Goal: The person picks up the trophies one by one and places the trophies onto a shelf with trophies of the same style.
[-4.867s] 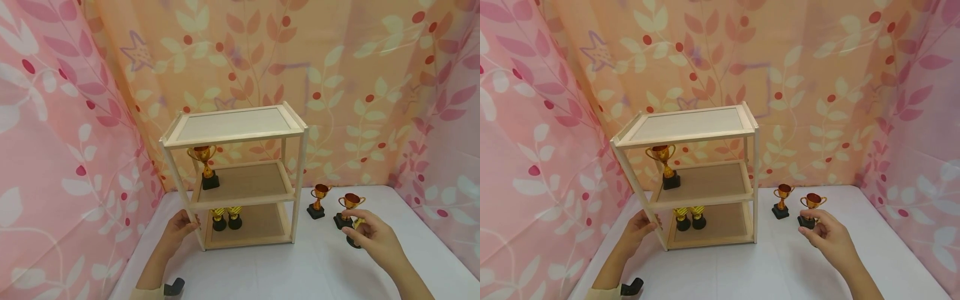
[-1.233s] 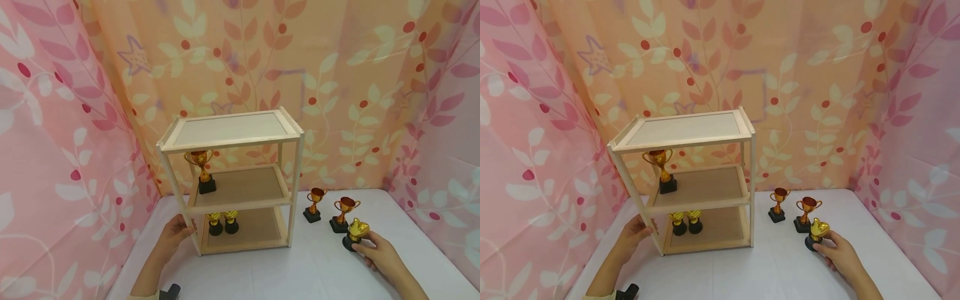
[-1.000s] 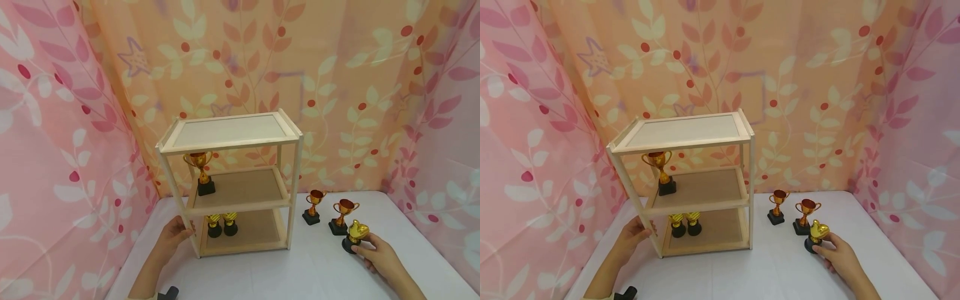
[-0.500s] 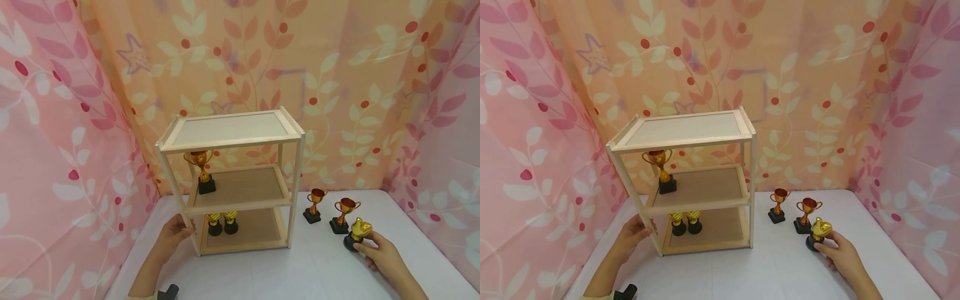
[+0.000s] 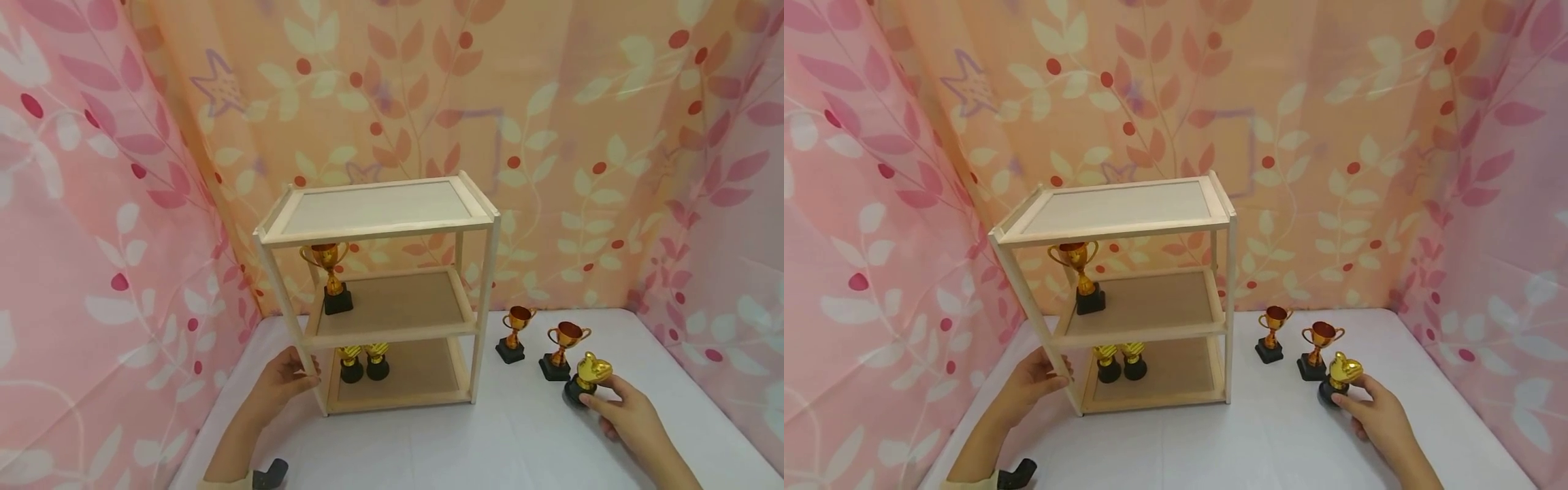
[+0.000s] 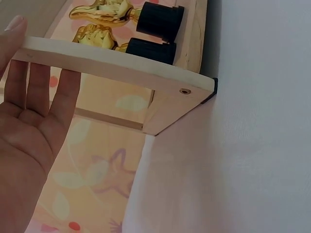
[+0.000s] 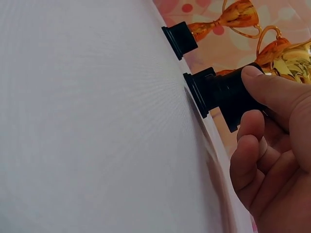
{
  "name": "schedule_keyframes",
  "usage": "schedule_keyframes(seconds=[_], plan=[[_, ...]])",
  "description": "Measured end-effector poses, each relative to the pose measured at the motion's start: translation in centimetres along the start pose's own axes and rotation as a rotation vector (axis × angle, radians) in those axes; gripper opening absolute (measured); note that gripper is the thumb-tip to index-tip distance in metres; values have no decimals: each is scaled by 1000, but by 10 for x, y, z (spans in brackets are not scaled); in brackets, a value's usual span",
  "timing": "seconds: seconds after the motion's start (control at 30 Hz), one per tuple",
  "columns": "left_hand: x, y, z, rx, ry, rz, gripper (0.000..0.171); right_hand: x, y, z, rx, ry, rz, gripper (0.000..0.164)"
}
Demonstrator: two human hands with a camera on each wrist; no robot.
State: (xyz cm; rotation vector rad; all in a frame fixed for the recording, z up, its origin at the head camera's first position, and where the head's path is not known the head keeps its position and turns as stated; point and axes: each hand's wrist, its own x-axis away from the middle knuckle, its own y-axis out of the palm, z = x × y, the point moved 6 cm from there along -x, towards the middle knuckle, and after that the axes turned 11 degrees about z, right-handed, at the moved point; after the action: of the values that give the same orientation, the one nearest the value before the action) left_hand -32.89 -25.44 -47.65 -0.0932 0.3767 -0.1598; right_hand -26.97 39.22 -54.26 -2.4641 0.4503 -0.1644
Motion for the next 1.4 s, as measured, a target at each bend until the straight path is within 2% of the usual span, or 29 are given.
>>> schedule_keyframes(seconds=[0.43,0.73,0.83,0.97,1.13,1.4], plan=[[0,0,-3,-3,-13,-18,26,8,-6,-19,17,-52,25,76],[-1,1,0,-2,-30,2,28,12,-5,-43,69,-185,65,66],[0,2,0,2,-32,5,29,15,-3,-55,47,-202,63,64],[1,4,-2,19,-50,3,29,22,1,-70,-17,-197,24,64],[2,4,-4,33,-52,-8,28,30,8,-89,-42,-199,-16,64],[1,2,-1,31,-23,-16,27,38,24,-121,-142,-315,-60,58]])
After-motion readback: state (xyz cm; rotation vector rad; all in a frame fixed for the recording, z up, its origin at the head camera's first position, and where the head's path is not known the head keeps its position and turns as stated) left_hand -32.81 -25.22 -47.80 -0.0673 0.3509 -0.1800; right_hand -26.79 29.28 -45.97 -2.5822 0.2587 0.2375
